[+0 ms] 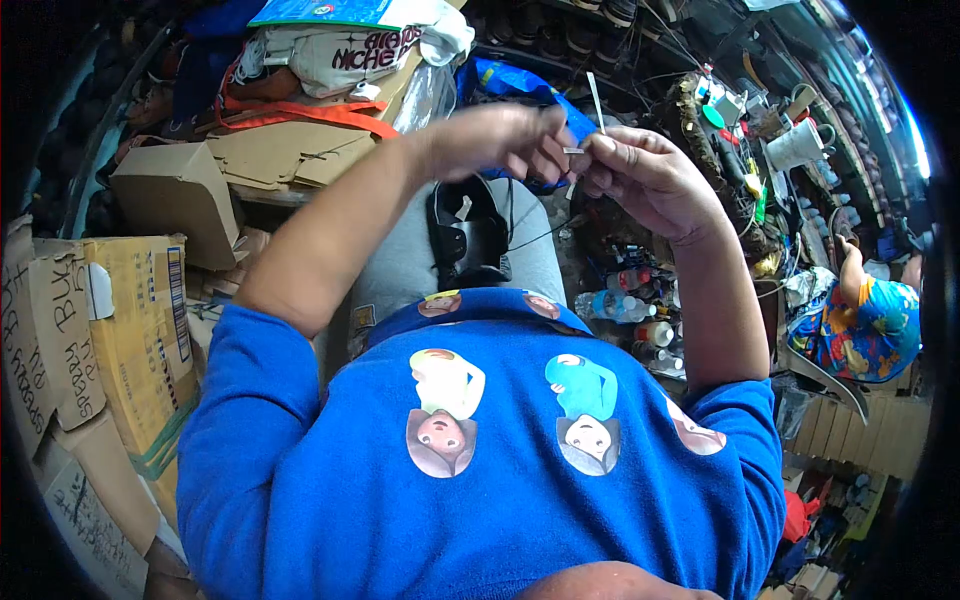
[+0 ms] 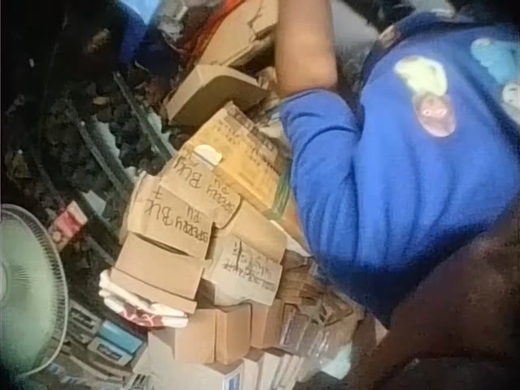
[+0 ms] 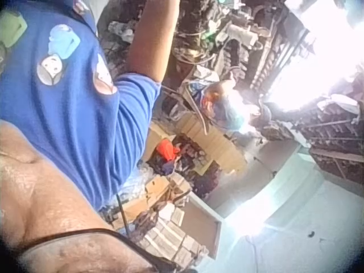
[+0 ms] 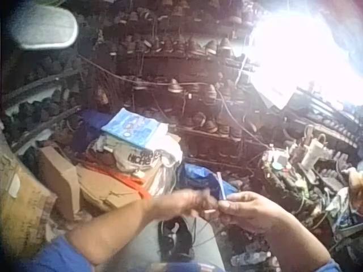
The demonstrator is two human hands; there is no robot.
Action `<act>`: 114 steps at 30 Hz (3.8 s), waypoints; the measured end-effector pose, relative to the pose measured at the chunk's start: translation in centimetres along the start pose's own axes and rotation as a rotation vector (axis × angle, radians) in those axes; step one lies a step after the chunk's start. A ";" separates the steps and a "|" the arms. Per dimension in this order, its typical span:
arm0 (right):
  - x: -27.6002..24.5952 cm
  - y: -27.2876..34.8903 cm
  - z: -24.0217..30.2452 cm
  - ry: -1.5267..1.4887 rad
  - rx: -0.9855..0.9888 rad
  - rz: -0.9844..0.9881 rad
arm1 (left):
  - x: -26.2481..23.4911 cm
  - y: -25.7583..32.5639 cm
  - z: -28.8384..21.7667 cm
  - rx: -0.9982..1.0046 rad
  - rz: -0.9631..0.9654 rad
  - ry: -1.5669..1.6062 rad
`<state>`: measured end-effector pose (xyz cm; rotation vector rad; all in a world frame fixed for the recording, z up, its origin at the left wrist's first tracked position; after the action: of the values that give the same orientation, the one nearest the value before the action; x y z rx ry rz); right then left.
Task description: Threading laces or a cord through the eyelets of a black leather boot.
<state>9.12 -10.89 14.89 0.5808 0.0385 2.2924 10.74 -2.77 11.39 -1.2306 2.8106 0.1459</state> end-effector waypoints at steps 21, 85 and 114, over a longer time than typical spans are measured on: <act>-5.0 -1.8 -6.9 -0.925 -0.397 -0.169 | -7.6 6.6 7.9 0.385 -0.547 1.157; -49.4 21.2 -16.9 1.602 0.994 -0.824 | 1.7 5.6 12.5 -0.107 -0.349 -1.028; -6.3 5.8 -21.2 -0.019 0.600 -0.071 | 3.1 9.6 14.3 -0.164 -0.356 -0.759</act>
<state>0.18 -16.26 -5.49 0.8828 0.7435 2.1927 1.92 3.07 -2.55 -1.3186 1.9388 0.6682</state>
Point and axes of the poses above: each hand's wrist, its own y-axis away from the middle knuckle, its own x-axis out of the palm, z = x × y, the point moved 10 cm from there along -y, towards the middle knuckle, and after that the axes turned 13 degrees about -y, right-handed, at the moved point
